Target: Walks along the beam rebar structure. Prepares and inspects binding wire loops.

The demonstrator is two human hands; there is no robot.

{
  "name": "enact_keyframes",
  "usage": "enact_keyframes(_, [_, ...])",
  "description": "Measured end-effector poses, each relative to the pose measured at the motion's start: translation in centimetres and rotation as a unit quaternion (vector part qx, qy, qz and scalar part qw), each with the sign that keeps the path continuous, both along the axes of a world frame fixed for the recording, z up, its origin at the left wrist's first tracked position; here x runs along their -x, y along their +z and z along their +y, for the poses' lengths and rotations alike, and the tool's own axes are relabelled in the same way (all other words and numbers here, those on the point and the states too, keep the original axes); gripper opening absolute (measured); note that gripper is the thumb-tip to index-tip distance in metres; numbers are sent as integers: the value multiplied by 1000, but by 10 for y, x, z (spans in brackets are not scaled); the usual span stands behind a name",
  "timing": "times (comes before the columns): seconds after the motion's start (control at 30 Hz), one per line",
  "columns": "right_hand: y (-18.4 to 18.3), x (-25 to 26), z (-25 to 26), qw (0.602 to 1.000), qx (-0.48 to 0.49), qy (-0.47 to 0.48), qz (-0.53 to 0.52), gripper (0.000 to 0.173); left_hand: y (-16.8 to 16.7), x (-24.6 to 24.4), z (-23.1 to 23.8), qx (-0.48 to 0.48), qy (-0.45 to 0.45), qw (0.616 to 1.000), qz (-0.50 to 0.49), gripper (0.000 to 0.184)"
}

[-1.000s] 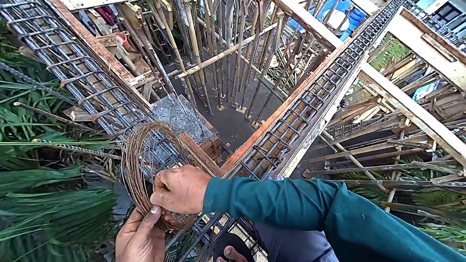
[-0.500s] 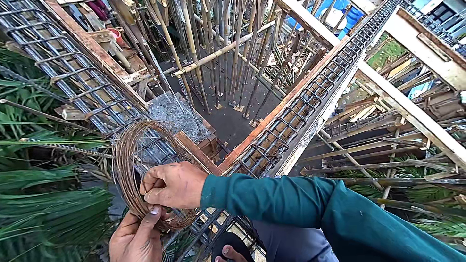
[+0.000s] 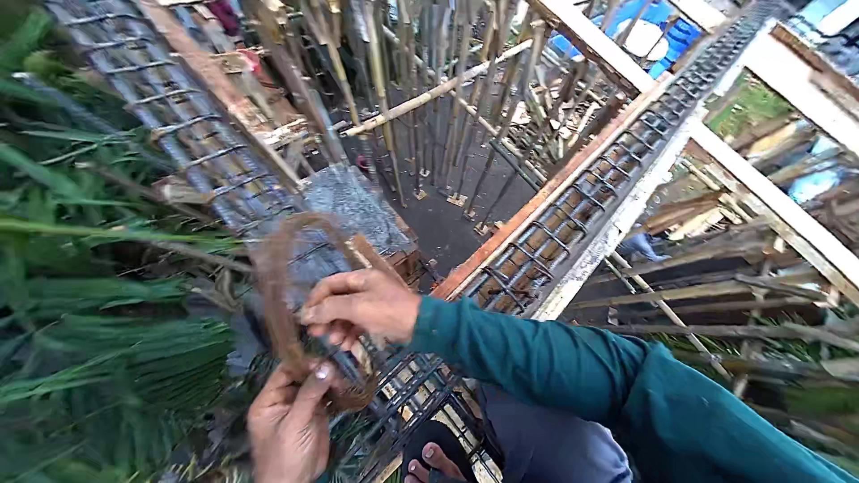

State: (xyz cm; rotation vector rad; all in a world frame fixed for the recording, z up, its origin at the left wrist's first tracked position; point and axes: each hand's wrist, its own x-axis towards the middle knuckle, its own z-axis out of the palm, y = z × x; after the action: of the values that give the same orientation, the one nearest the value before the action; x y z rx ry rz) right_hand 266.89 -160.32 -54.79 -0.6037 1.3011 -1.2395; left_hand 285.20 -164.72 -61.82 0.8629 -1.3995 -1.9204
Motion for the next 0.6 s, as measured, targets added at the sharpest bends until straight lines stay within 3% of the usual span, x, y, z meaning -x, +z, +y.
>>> enact_keyframes(0.13, [-5, 1, 5, 998, 4, 1, 64, 20, 0, 2, 4, 10, 13, 1000, -8, 9])
enact_keyframes(0.47, [-11, -1, 4, 999, 13, -26, 27, 14, -3, -8, -3, -21, 20, 1000, -2, 8])
enact_keyframes(0.6, [-14, -2, 5, 997, 20, -38, 68, 12, -3, -11, -4, -32, 26, 999, 6, 20])
